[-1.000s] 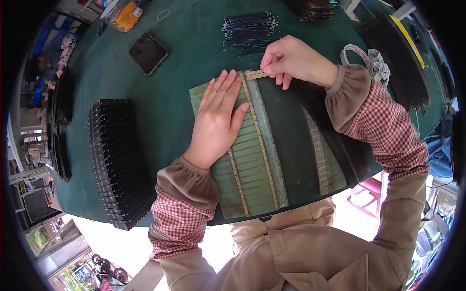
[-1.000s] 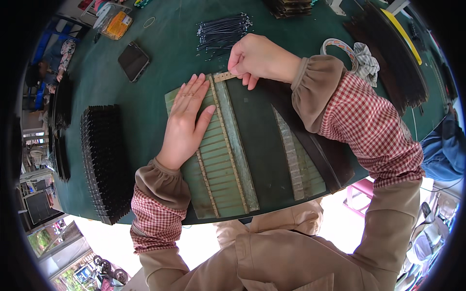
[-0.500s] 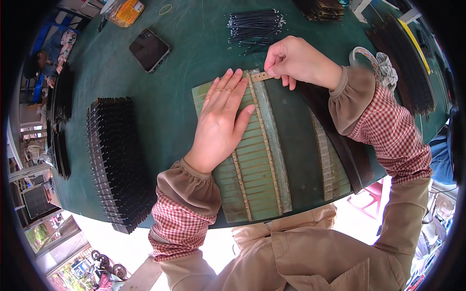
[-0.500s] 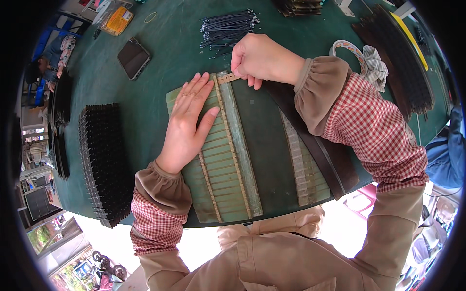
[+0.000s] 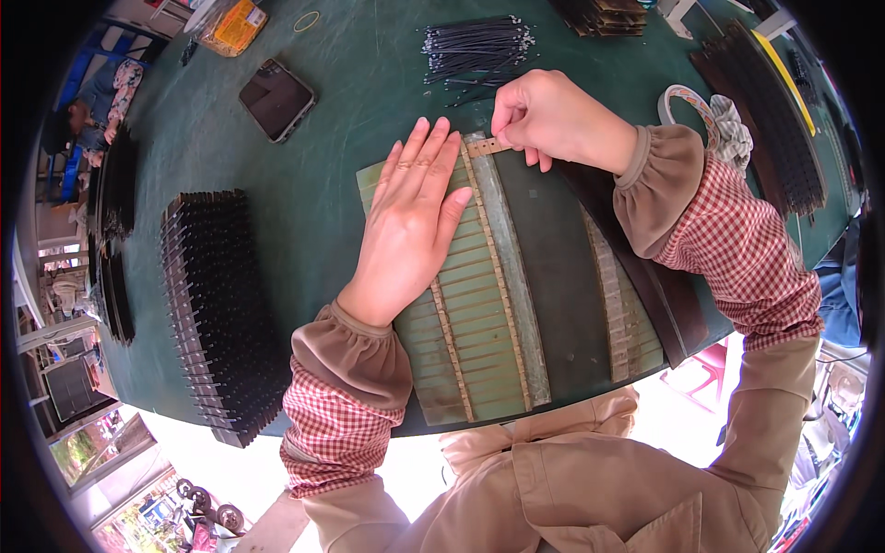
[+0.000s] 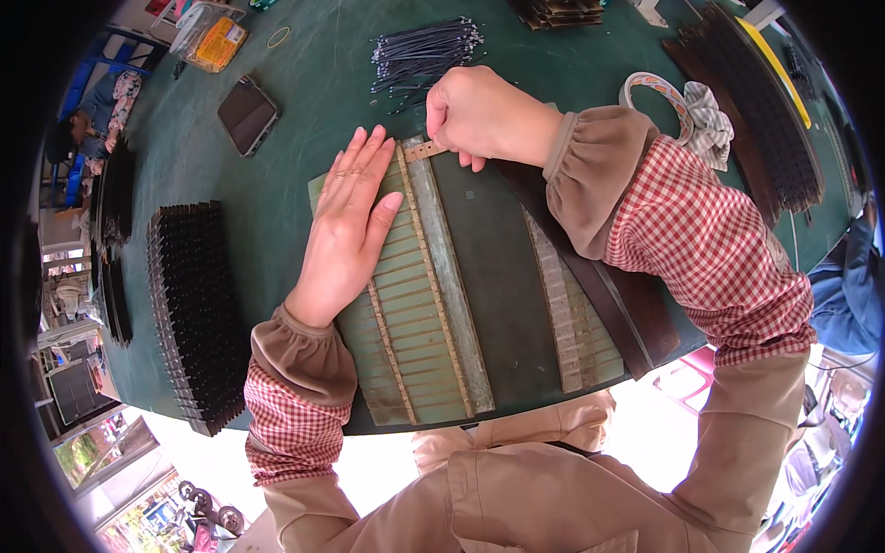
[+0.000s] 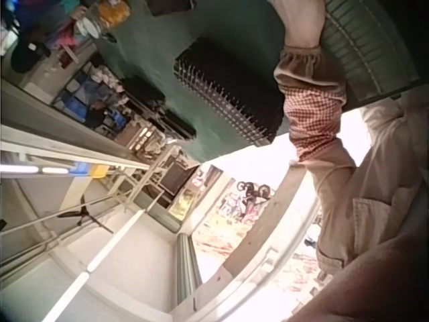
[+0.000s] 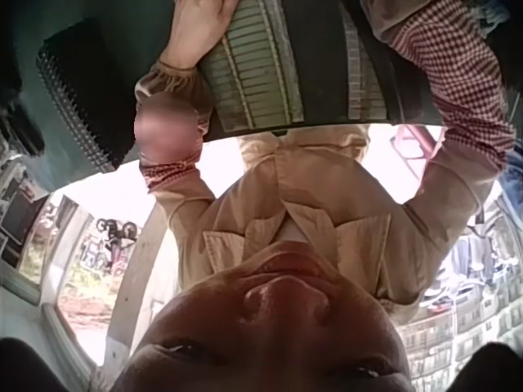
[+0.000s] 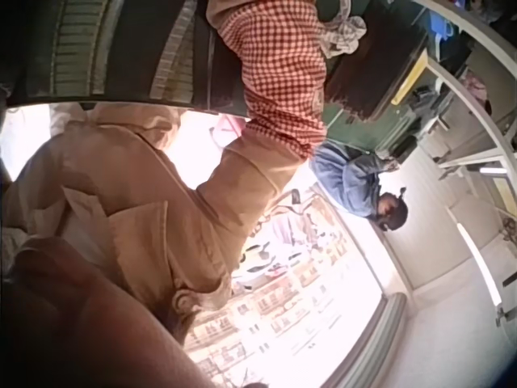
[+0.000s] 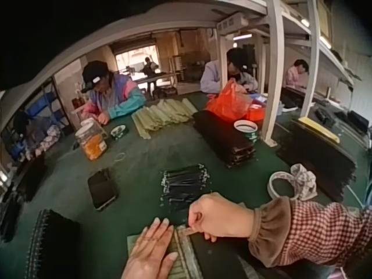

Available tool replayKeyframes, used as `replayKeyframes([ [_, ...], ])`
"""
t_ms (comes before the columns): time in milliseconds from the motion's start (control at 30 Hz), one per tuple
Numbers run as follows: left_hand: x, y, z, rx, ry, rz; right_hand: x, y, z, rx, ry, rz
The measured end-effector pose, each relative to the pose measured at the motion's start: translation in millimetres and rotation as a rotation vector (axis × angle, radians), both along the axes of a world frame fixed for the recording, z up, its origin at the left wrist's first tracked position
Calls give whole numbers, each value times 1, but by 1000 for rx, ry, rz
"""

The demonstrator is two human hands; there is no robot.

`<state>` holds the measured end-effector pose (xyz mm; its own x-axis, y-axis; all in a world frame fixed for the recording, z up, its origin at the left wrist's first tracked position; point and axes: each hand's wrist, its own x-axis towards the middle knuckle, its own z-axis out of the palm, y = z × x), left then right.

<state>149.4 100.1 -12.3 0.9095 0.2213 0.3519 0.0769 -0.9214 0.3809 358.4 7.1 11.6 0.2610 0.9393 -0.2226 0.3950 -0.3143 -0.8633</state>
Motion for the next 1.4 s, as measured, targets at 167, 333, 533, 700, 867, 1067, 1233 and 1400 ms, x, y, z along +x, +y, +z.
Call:
replayKeyframes([
  [167,2,-4,1,104,41,9,0,0,1,24,-15,2],
  [333,2,-6,-3,181,21,63,-2,1,1,31,1,7],
  [533,2,-5,1,199,-12,60,-2,0,6,19,-12,10],
  [700,0,-7,-5,170,-38,55,-3,-4,6,63,-8,13],
  [867,1,-2,-10,80,-47,6,8,-29,42,340,-107,-133],
  [1067,4,5,-4,-123,-114,24,49,-129,39,331,-130,-322],
  [1233,14,-5,7,130,-35,110,57,-222,10,310,-138,-603],
  [1400,18,-17,-21,246,123,94,54,-283,-17,302,-54,-823],
])
